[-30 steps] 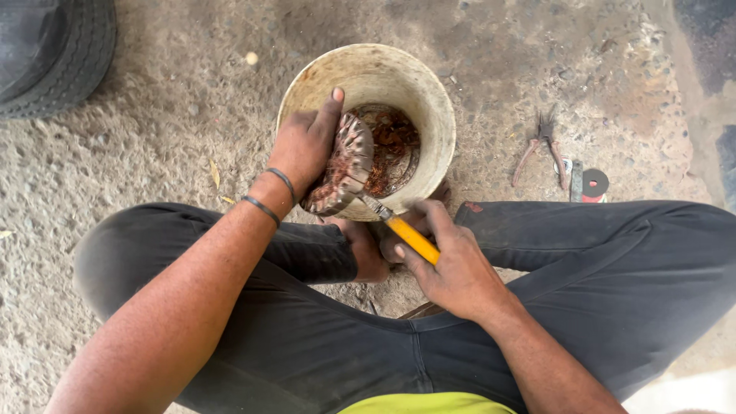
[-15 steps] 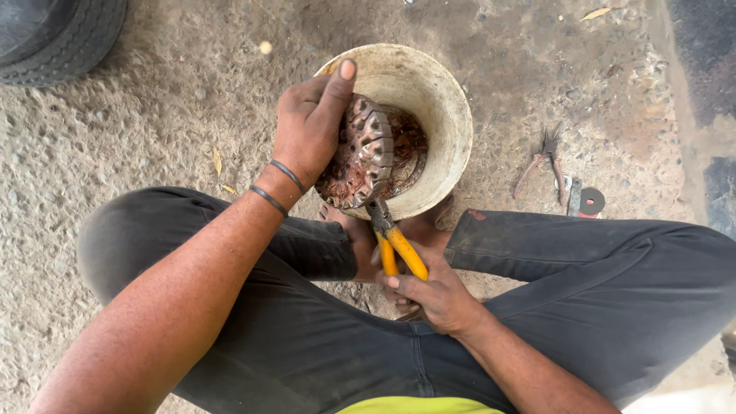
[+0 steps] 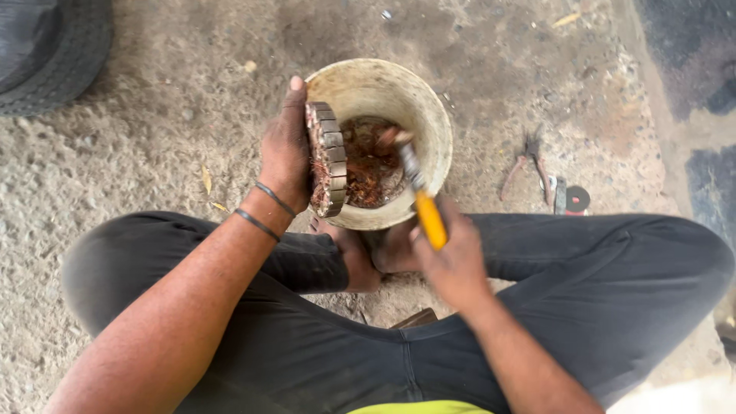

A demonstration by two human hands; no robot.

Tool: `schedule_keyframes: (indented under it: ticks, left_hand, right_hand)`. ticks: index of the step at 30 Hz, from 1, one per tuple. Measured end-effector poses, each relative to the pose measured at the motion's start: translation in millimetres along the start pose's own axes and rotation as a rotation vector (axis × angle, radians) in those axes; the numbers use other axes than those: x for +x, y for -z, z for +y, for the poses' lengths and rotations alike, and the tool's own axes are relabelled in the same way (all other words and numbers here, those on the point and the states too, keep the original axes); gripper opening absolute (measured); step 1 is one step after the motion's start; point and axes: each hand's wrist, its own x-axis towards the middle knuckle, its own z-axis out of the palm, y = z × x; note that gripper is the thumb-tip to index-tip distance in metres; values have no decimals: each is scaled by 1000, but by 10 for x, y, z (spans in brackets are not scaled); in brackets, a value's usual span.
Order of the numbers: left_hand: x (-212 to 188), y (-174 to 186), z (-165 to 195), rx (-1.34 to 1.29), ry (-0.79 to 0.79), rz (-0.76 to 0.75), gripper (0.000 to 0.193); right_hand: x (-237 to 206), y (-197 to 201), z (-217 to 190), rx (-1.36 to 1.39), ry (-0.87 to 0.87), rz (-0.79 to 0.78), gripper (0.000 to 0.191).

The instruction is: The person removes copper wire windings from a metal fan stator using pliers while sitting on the floor.

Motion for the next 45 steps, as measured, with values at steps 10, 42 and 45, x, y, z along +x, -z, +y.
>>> schedule_keyframes:
  ticks: [10,42,45]
  left_hand:
    - [50,37,-21,112,424,-174,66]
    - [88,64,-282,188,425,-108,64]
    - [121,69,-203,147,392,-84,64]
  right_hand:
    - [175,195,-137,-310,-322,-259,32]
    - [43,202,-250,-396,373,107,24]
    - [9,137,-201,-120,185,-15,22]
